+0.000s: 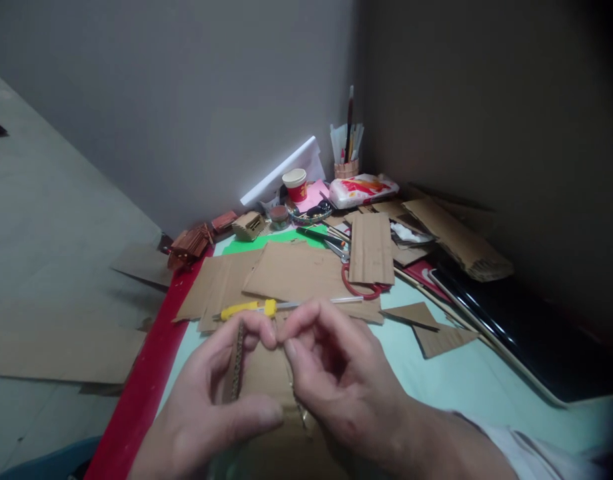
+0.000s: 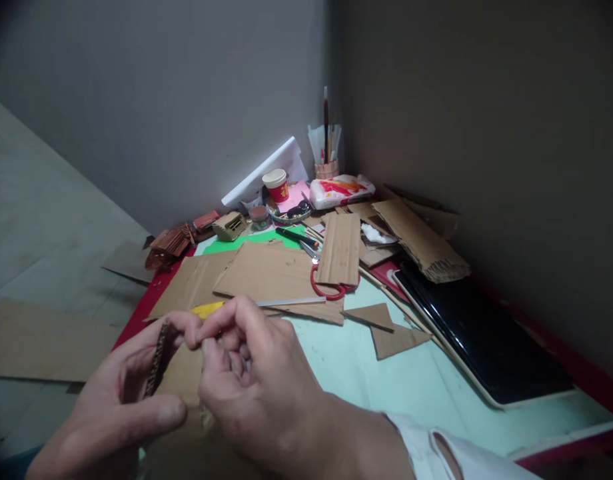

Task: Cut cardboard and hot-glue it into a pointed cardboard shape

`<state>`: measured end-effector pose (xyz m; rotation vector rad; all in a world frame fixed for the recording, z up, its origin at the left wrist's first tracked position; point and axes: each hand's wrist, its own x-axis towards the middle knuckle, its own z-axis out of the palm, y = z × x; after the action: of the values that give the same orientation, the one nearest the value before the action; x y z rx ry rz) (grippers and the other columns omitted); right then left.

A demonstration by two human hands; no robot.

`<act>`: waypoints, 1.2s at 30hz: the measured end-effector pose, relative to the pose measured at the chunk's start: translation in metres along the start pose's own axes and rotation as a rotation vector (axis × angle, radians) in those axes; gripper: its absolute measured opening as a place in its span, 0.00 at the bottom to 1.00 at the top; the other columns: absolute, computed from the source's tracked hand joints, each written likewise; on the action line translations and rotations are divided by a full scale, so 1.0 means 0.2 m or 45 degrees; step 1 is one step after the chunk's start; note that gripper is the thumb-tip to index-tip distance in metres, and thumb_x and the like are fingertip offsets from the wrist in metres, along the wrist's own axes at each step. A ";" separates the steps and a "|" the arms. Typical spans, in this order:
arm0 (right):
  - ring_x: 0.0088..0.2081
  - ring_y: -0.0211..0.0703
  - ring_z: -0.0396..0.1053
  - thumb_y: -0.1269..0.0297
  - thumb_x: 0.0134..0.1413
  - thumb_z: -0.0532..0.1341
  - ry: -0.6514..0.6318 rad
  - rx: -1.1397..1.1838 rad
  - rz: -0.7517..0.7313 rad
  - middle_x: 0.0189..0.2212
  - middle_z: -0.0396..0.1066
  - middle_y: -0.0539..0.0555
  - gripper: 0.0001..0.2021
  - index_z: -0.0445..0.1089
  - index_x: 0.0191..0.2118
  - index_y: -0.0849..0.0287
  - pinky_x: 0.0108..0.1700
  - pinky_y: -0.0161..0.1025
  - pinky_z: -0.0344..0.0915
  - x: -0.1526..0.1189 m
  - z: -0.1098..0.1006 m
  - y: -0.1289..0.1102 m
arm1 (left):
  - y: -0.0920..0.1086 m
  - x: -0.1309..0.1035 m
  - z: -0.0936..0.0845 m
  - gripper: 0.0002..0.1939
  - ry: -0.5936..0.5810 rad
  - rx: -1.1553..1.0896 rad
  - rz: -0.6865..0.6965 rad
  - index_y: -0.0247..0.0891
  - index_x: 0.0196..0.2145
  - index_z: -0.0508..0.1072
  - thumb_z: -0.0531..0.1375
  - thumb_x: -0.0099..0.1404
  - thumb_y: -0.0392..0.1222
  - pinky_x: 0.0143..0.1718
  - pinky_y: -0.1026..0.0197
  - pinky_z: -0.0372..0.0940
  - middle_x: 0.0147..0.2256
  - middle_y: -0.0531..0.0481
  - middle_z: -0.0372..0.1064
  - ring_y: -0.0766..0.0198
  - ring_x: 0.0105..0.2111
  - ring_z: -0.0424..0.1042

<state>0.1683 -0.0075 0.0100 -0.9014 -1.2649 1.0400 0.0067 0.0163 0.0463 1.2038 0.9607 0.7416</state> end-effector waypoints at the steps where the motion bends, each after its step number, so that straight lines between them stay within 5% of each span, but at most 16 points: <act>1: 0.20 0.28 0.54 0.76 0.57 0.57 -0.001 0.005 0.006 0.21 0.58 0.41 0.06 0.67 0.38 0.59 0.21 0.26 0.50 0.00 0.00 0.00 | 0.00 0.00 0.00 0.19 -0.001 -0.005 0.006 0.45 0.38 0.73 0.75 0.49 0.45 0.33 0.65 0.65 0.36 0.53 0.74 0.62 0.33 0.73; 28: 0.19 0.28 0.53 0.76 0.60 0.56 -0.009 -0.023 -0.009 0.20 0.55 0.40 0.05 0.65 0.38 0.58 0.21 0.28 0.48 0.00 0.00 0.01 | 0.00 0.02 0.02 0.15 -0.016 -0.105 -0.039 0.45 0.36 0.74 0.72 0.52 0.41 0.38 0.62 0.67 0.35 0.53 0.75 0.58 0.38 0.74; 36: 0.19 0.29 0.52 0.75 0.59 0.56 0.055 -0.011 0.011 0.20 0.54 0.40 0.05 0.64 0.35 0.58 0.20 0.27 0.47 -0.01 0.02 0.01 | -0.01 0.01 0.02 0.12 0.067 0.040 0.084 0.45 0.35 0.75 0.72 0.53 0.43 0.39 0.66 0.65 0.34 0.56 0.71 0.61 0.39 0.71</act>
<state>0.1647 -0.0082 0.0091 -0.9319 -1.2314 1.0177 0.0111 0.0154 0.0453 1.2532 0.9829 0.8171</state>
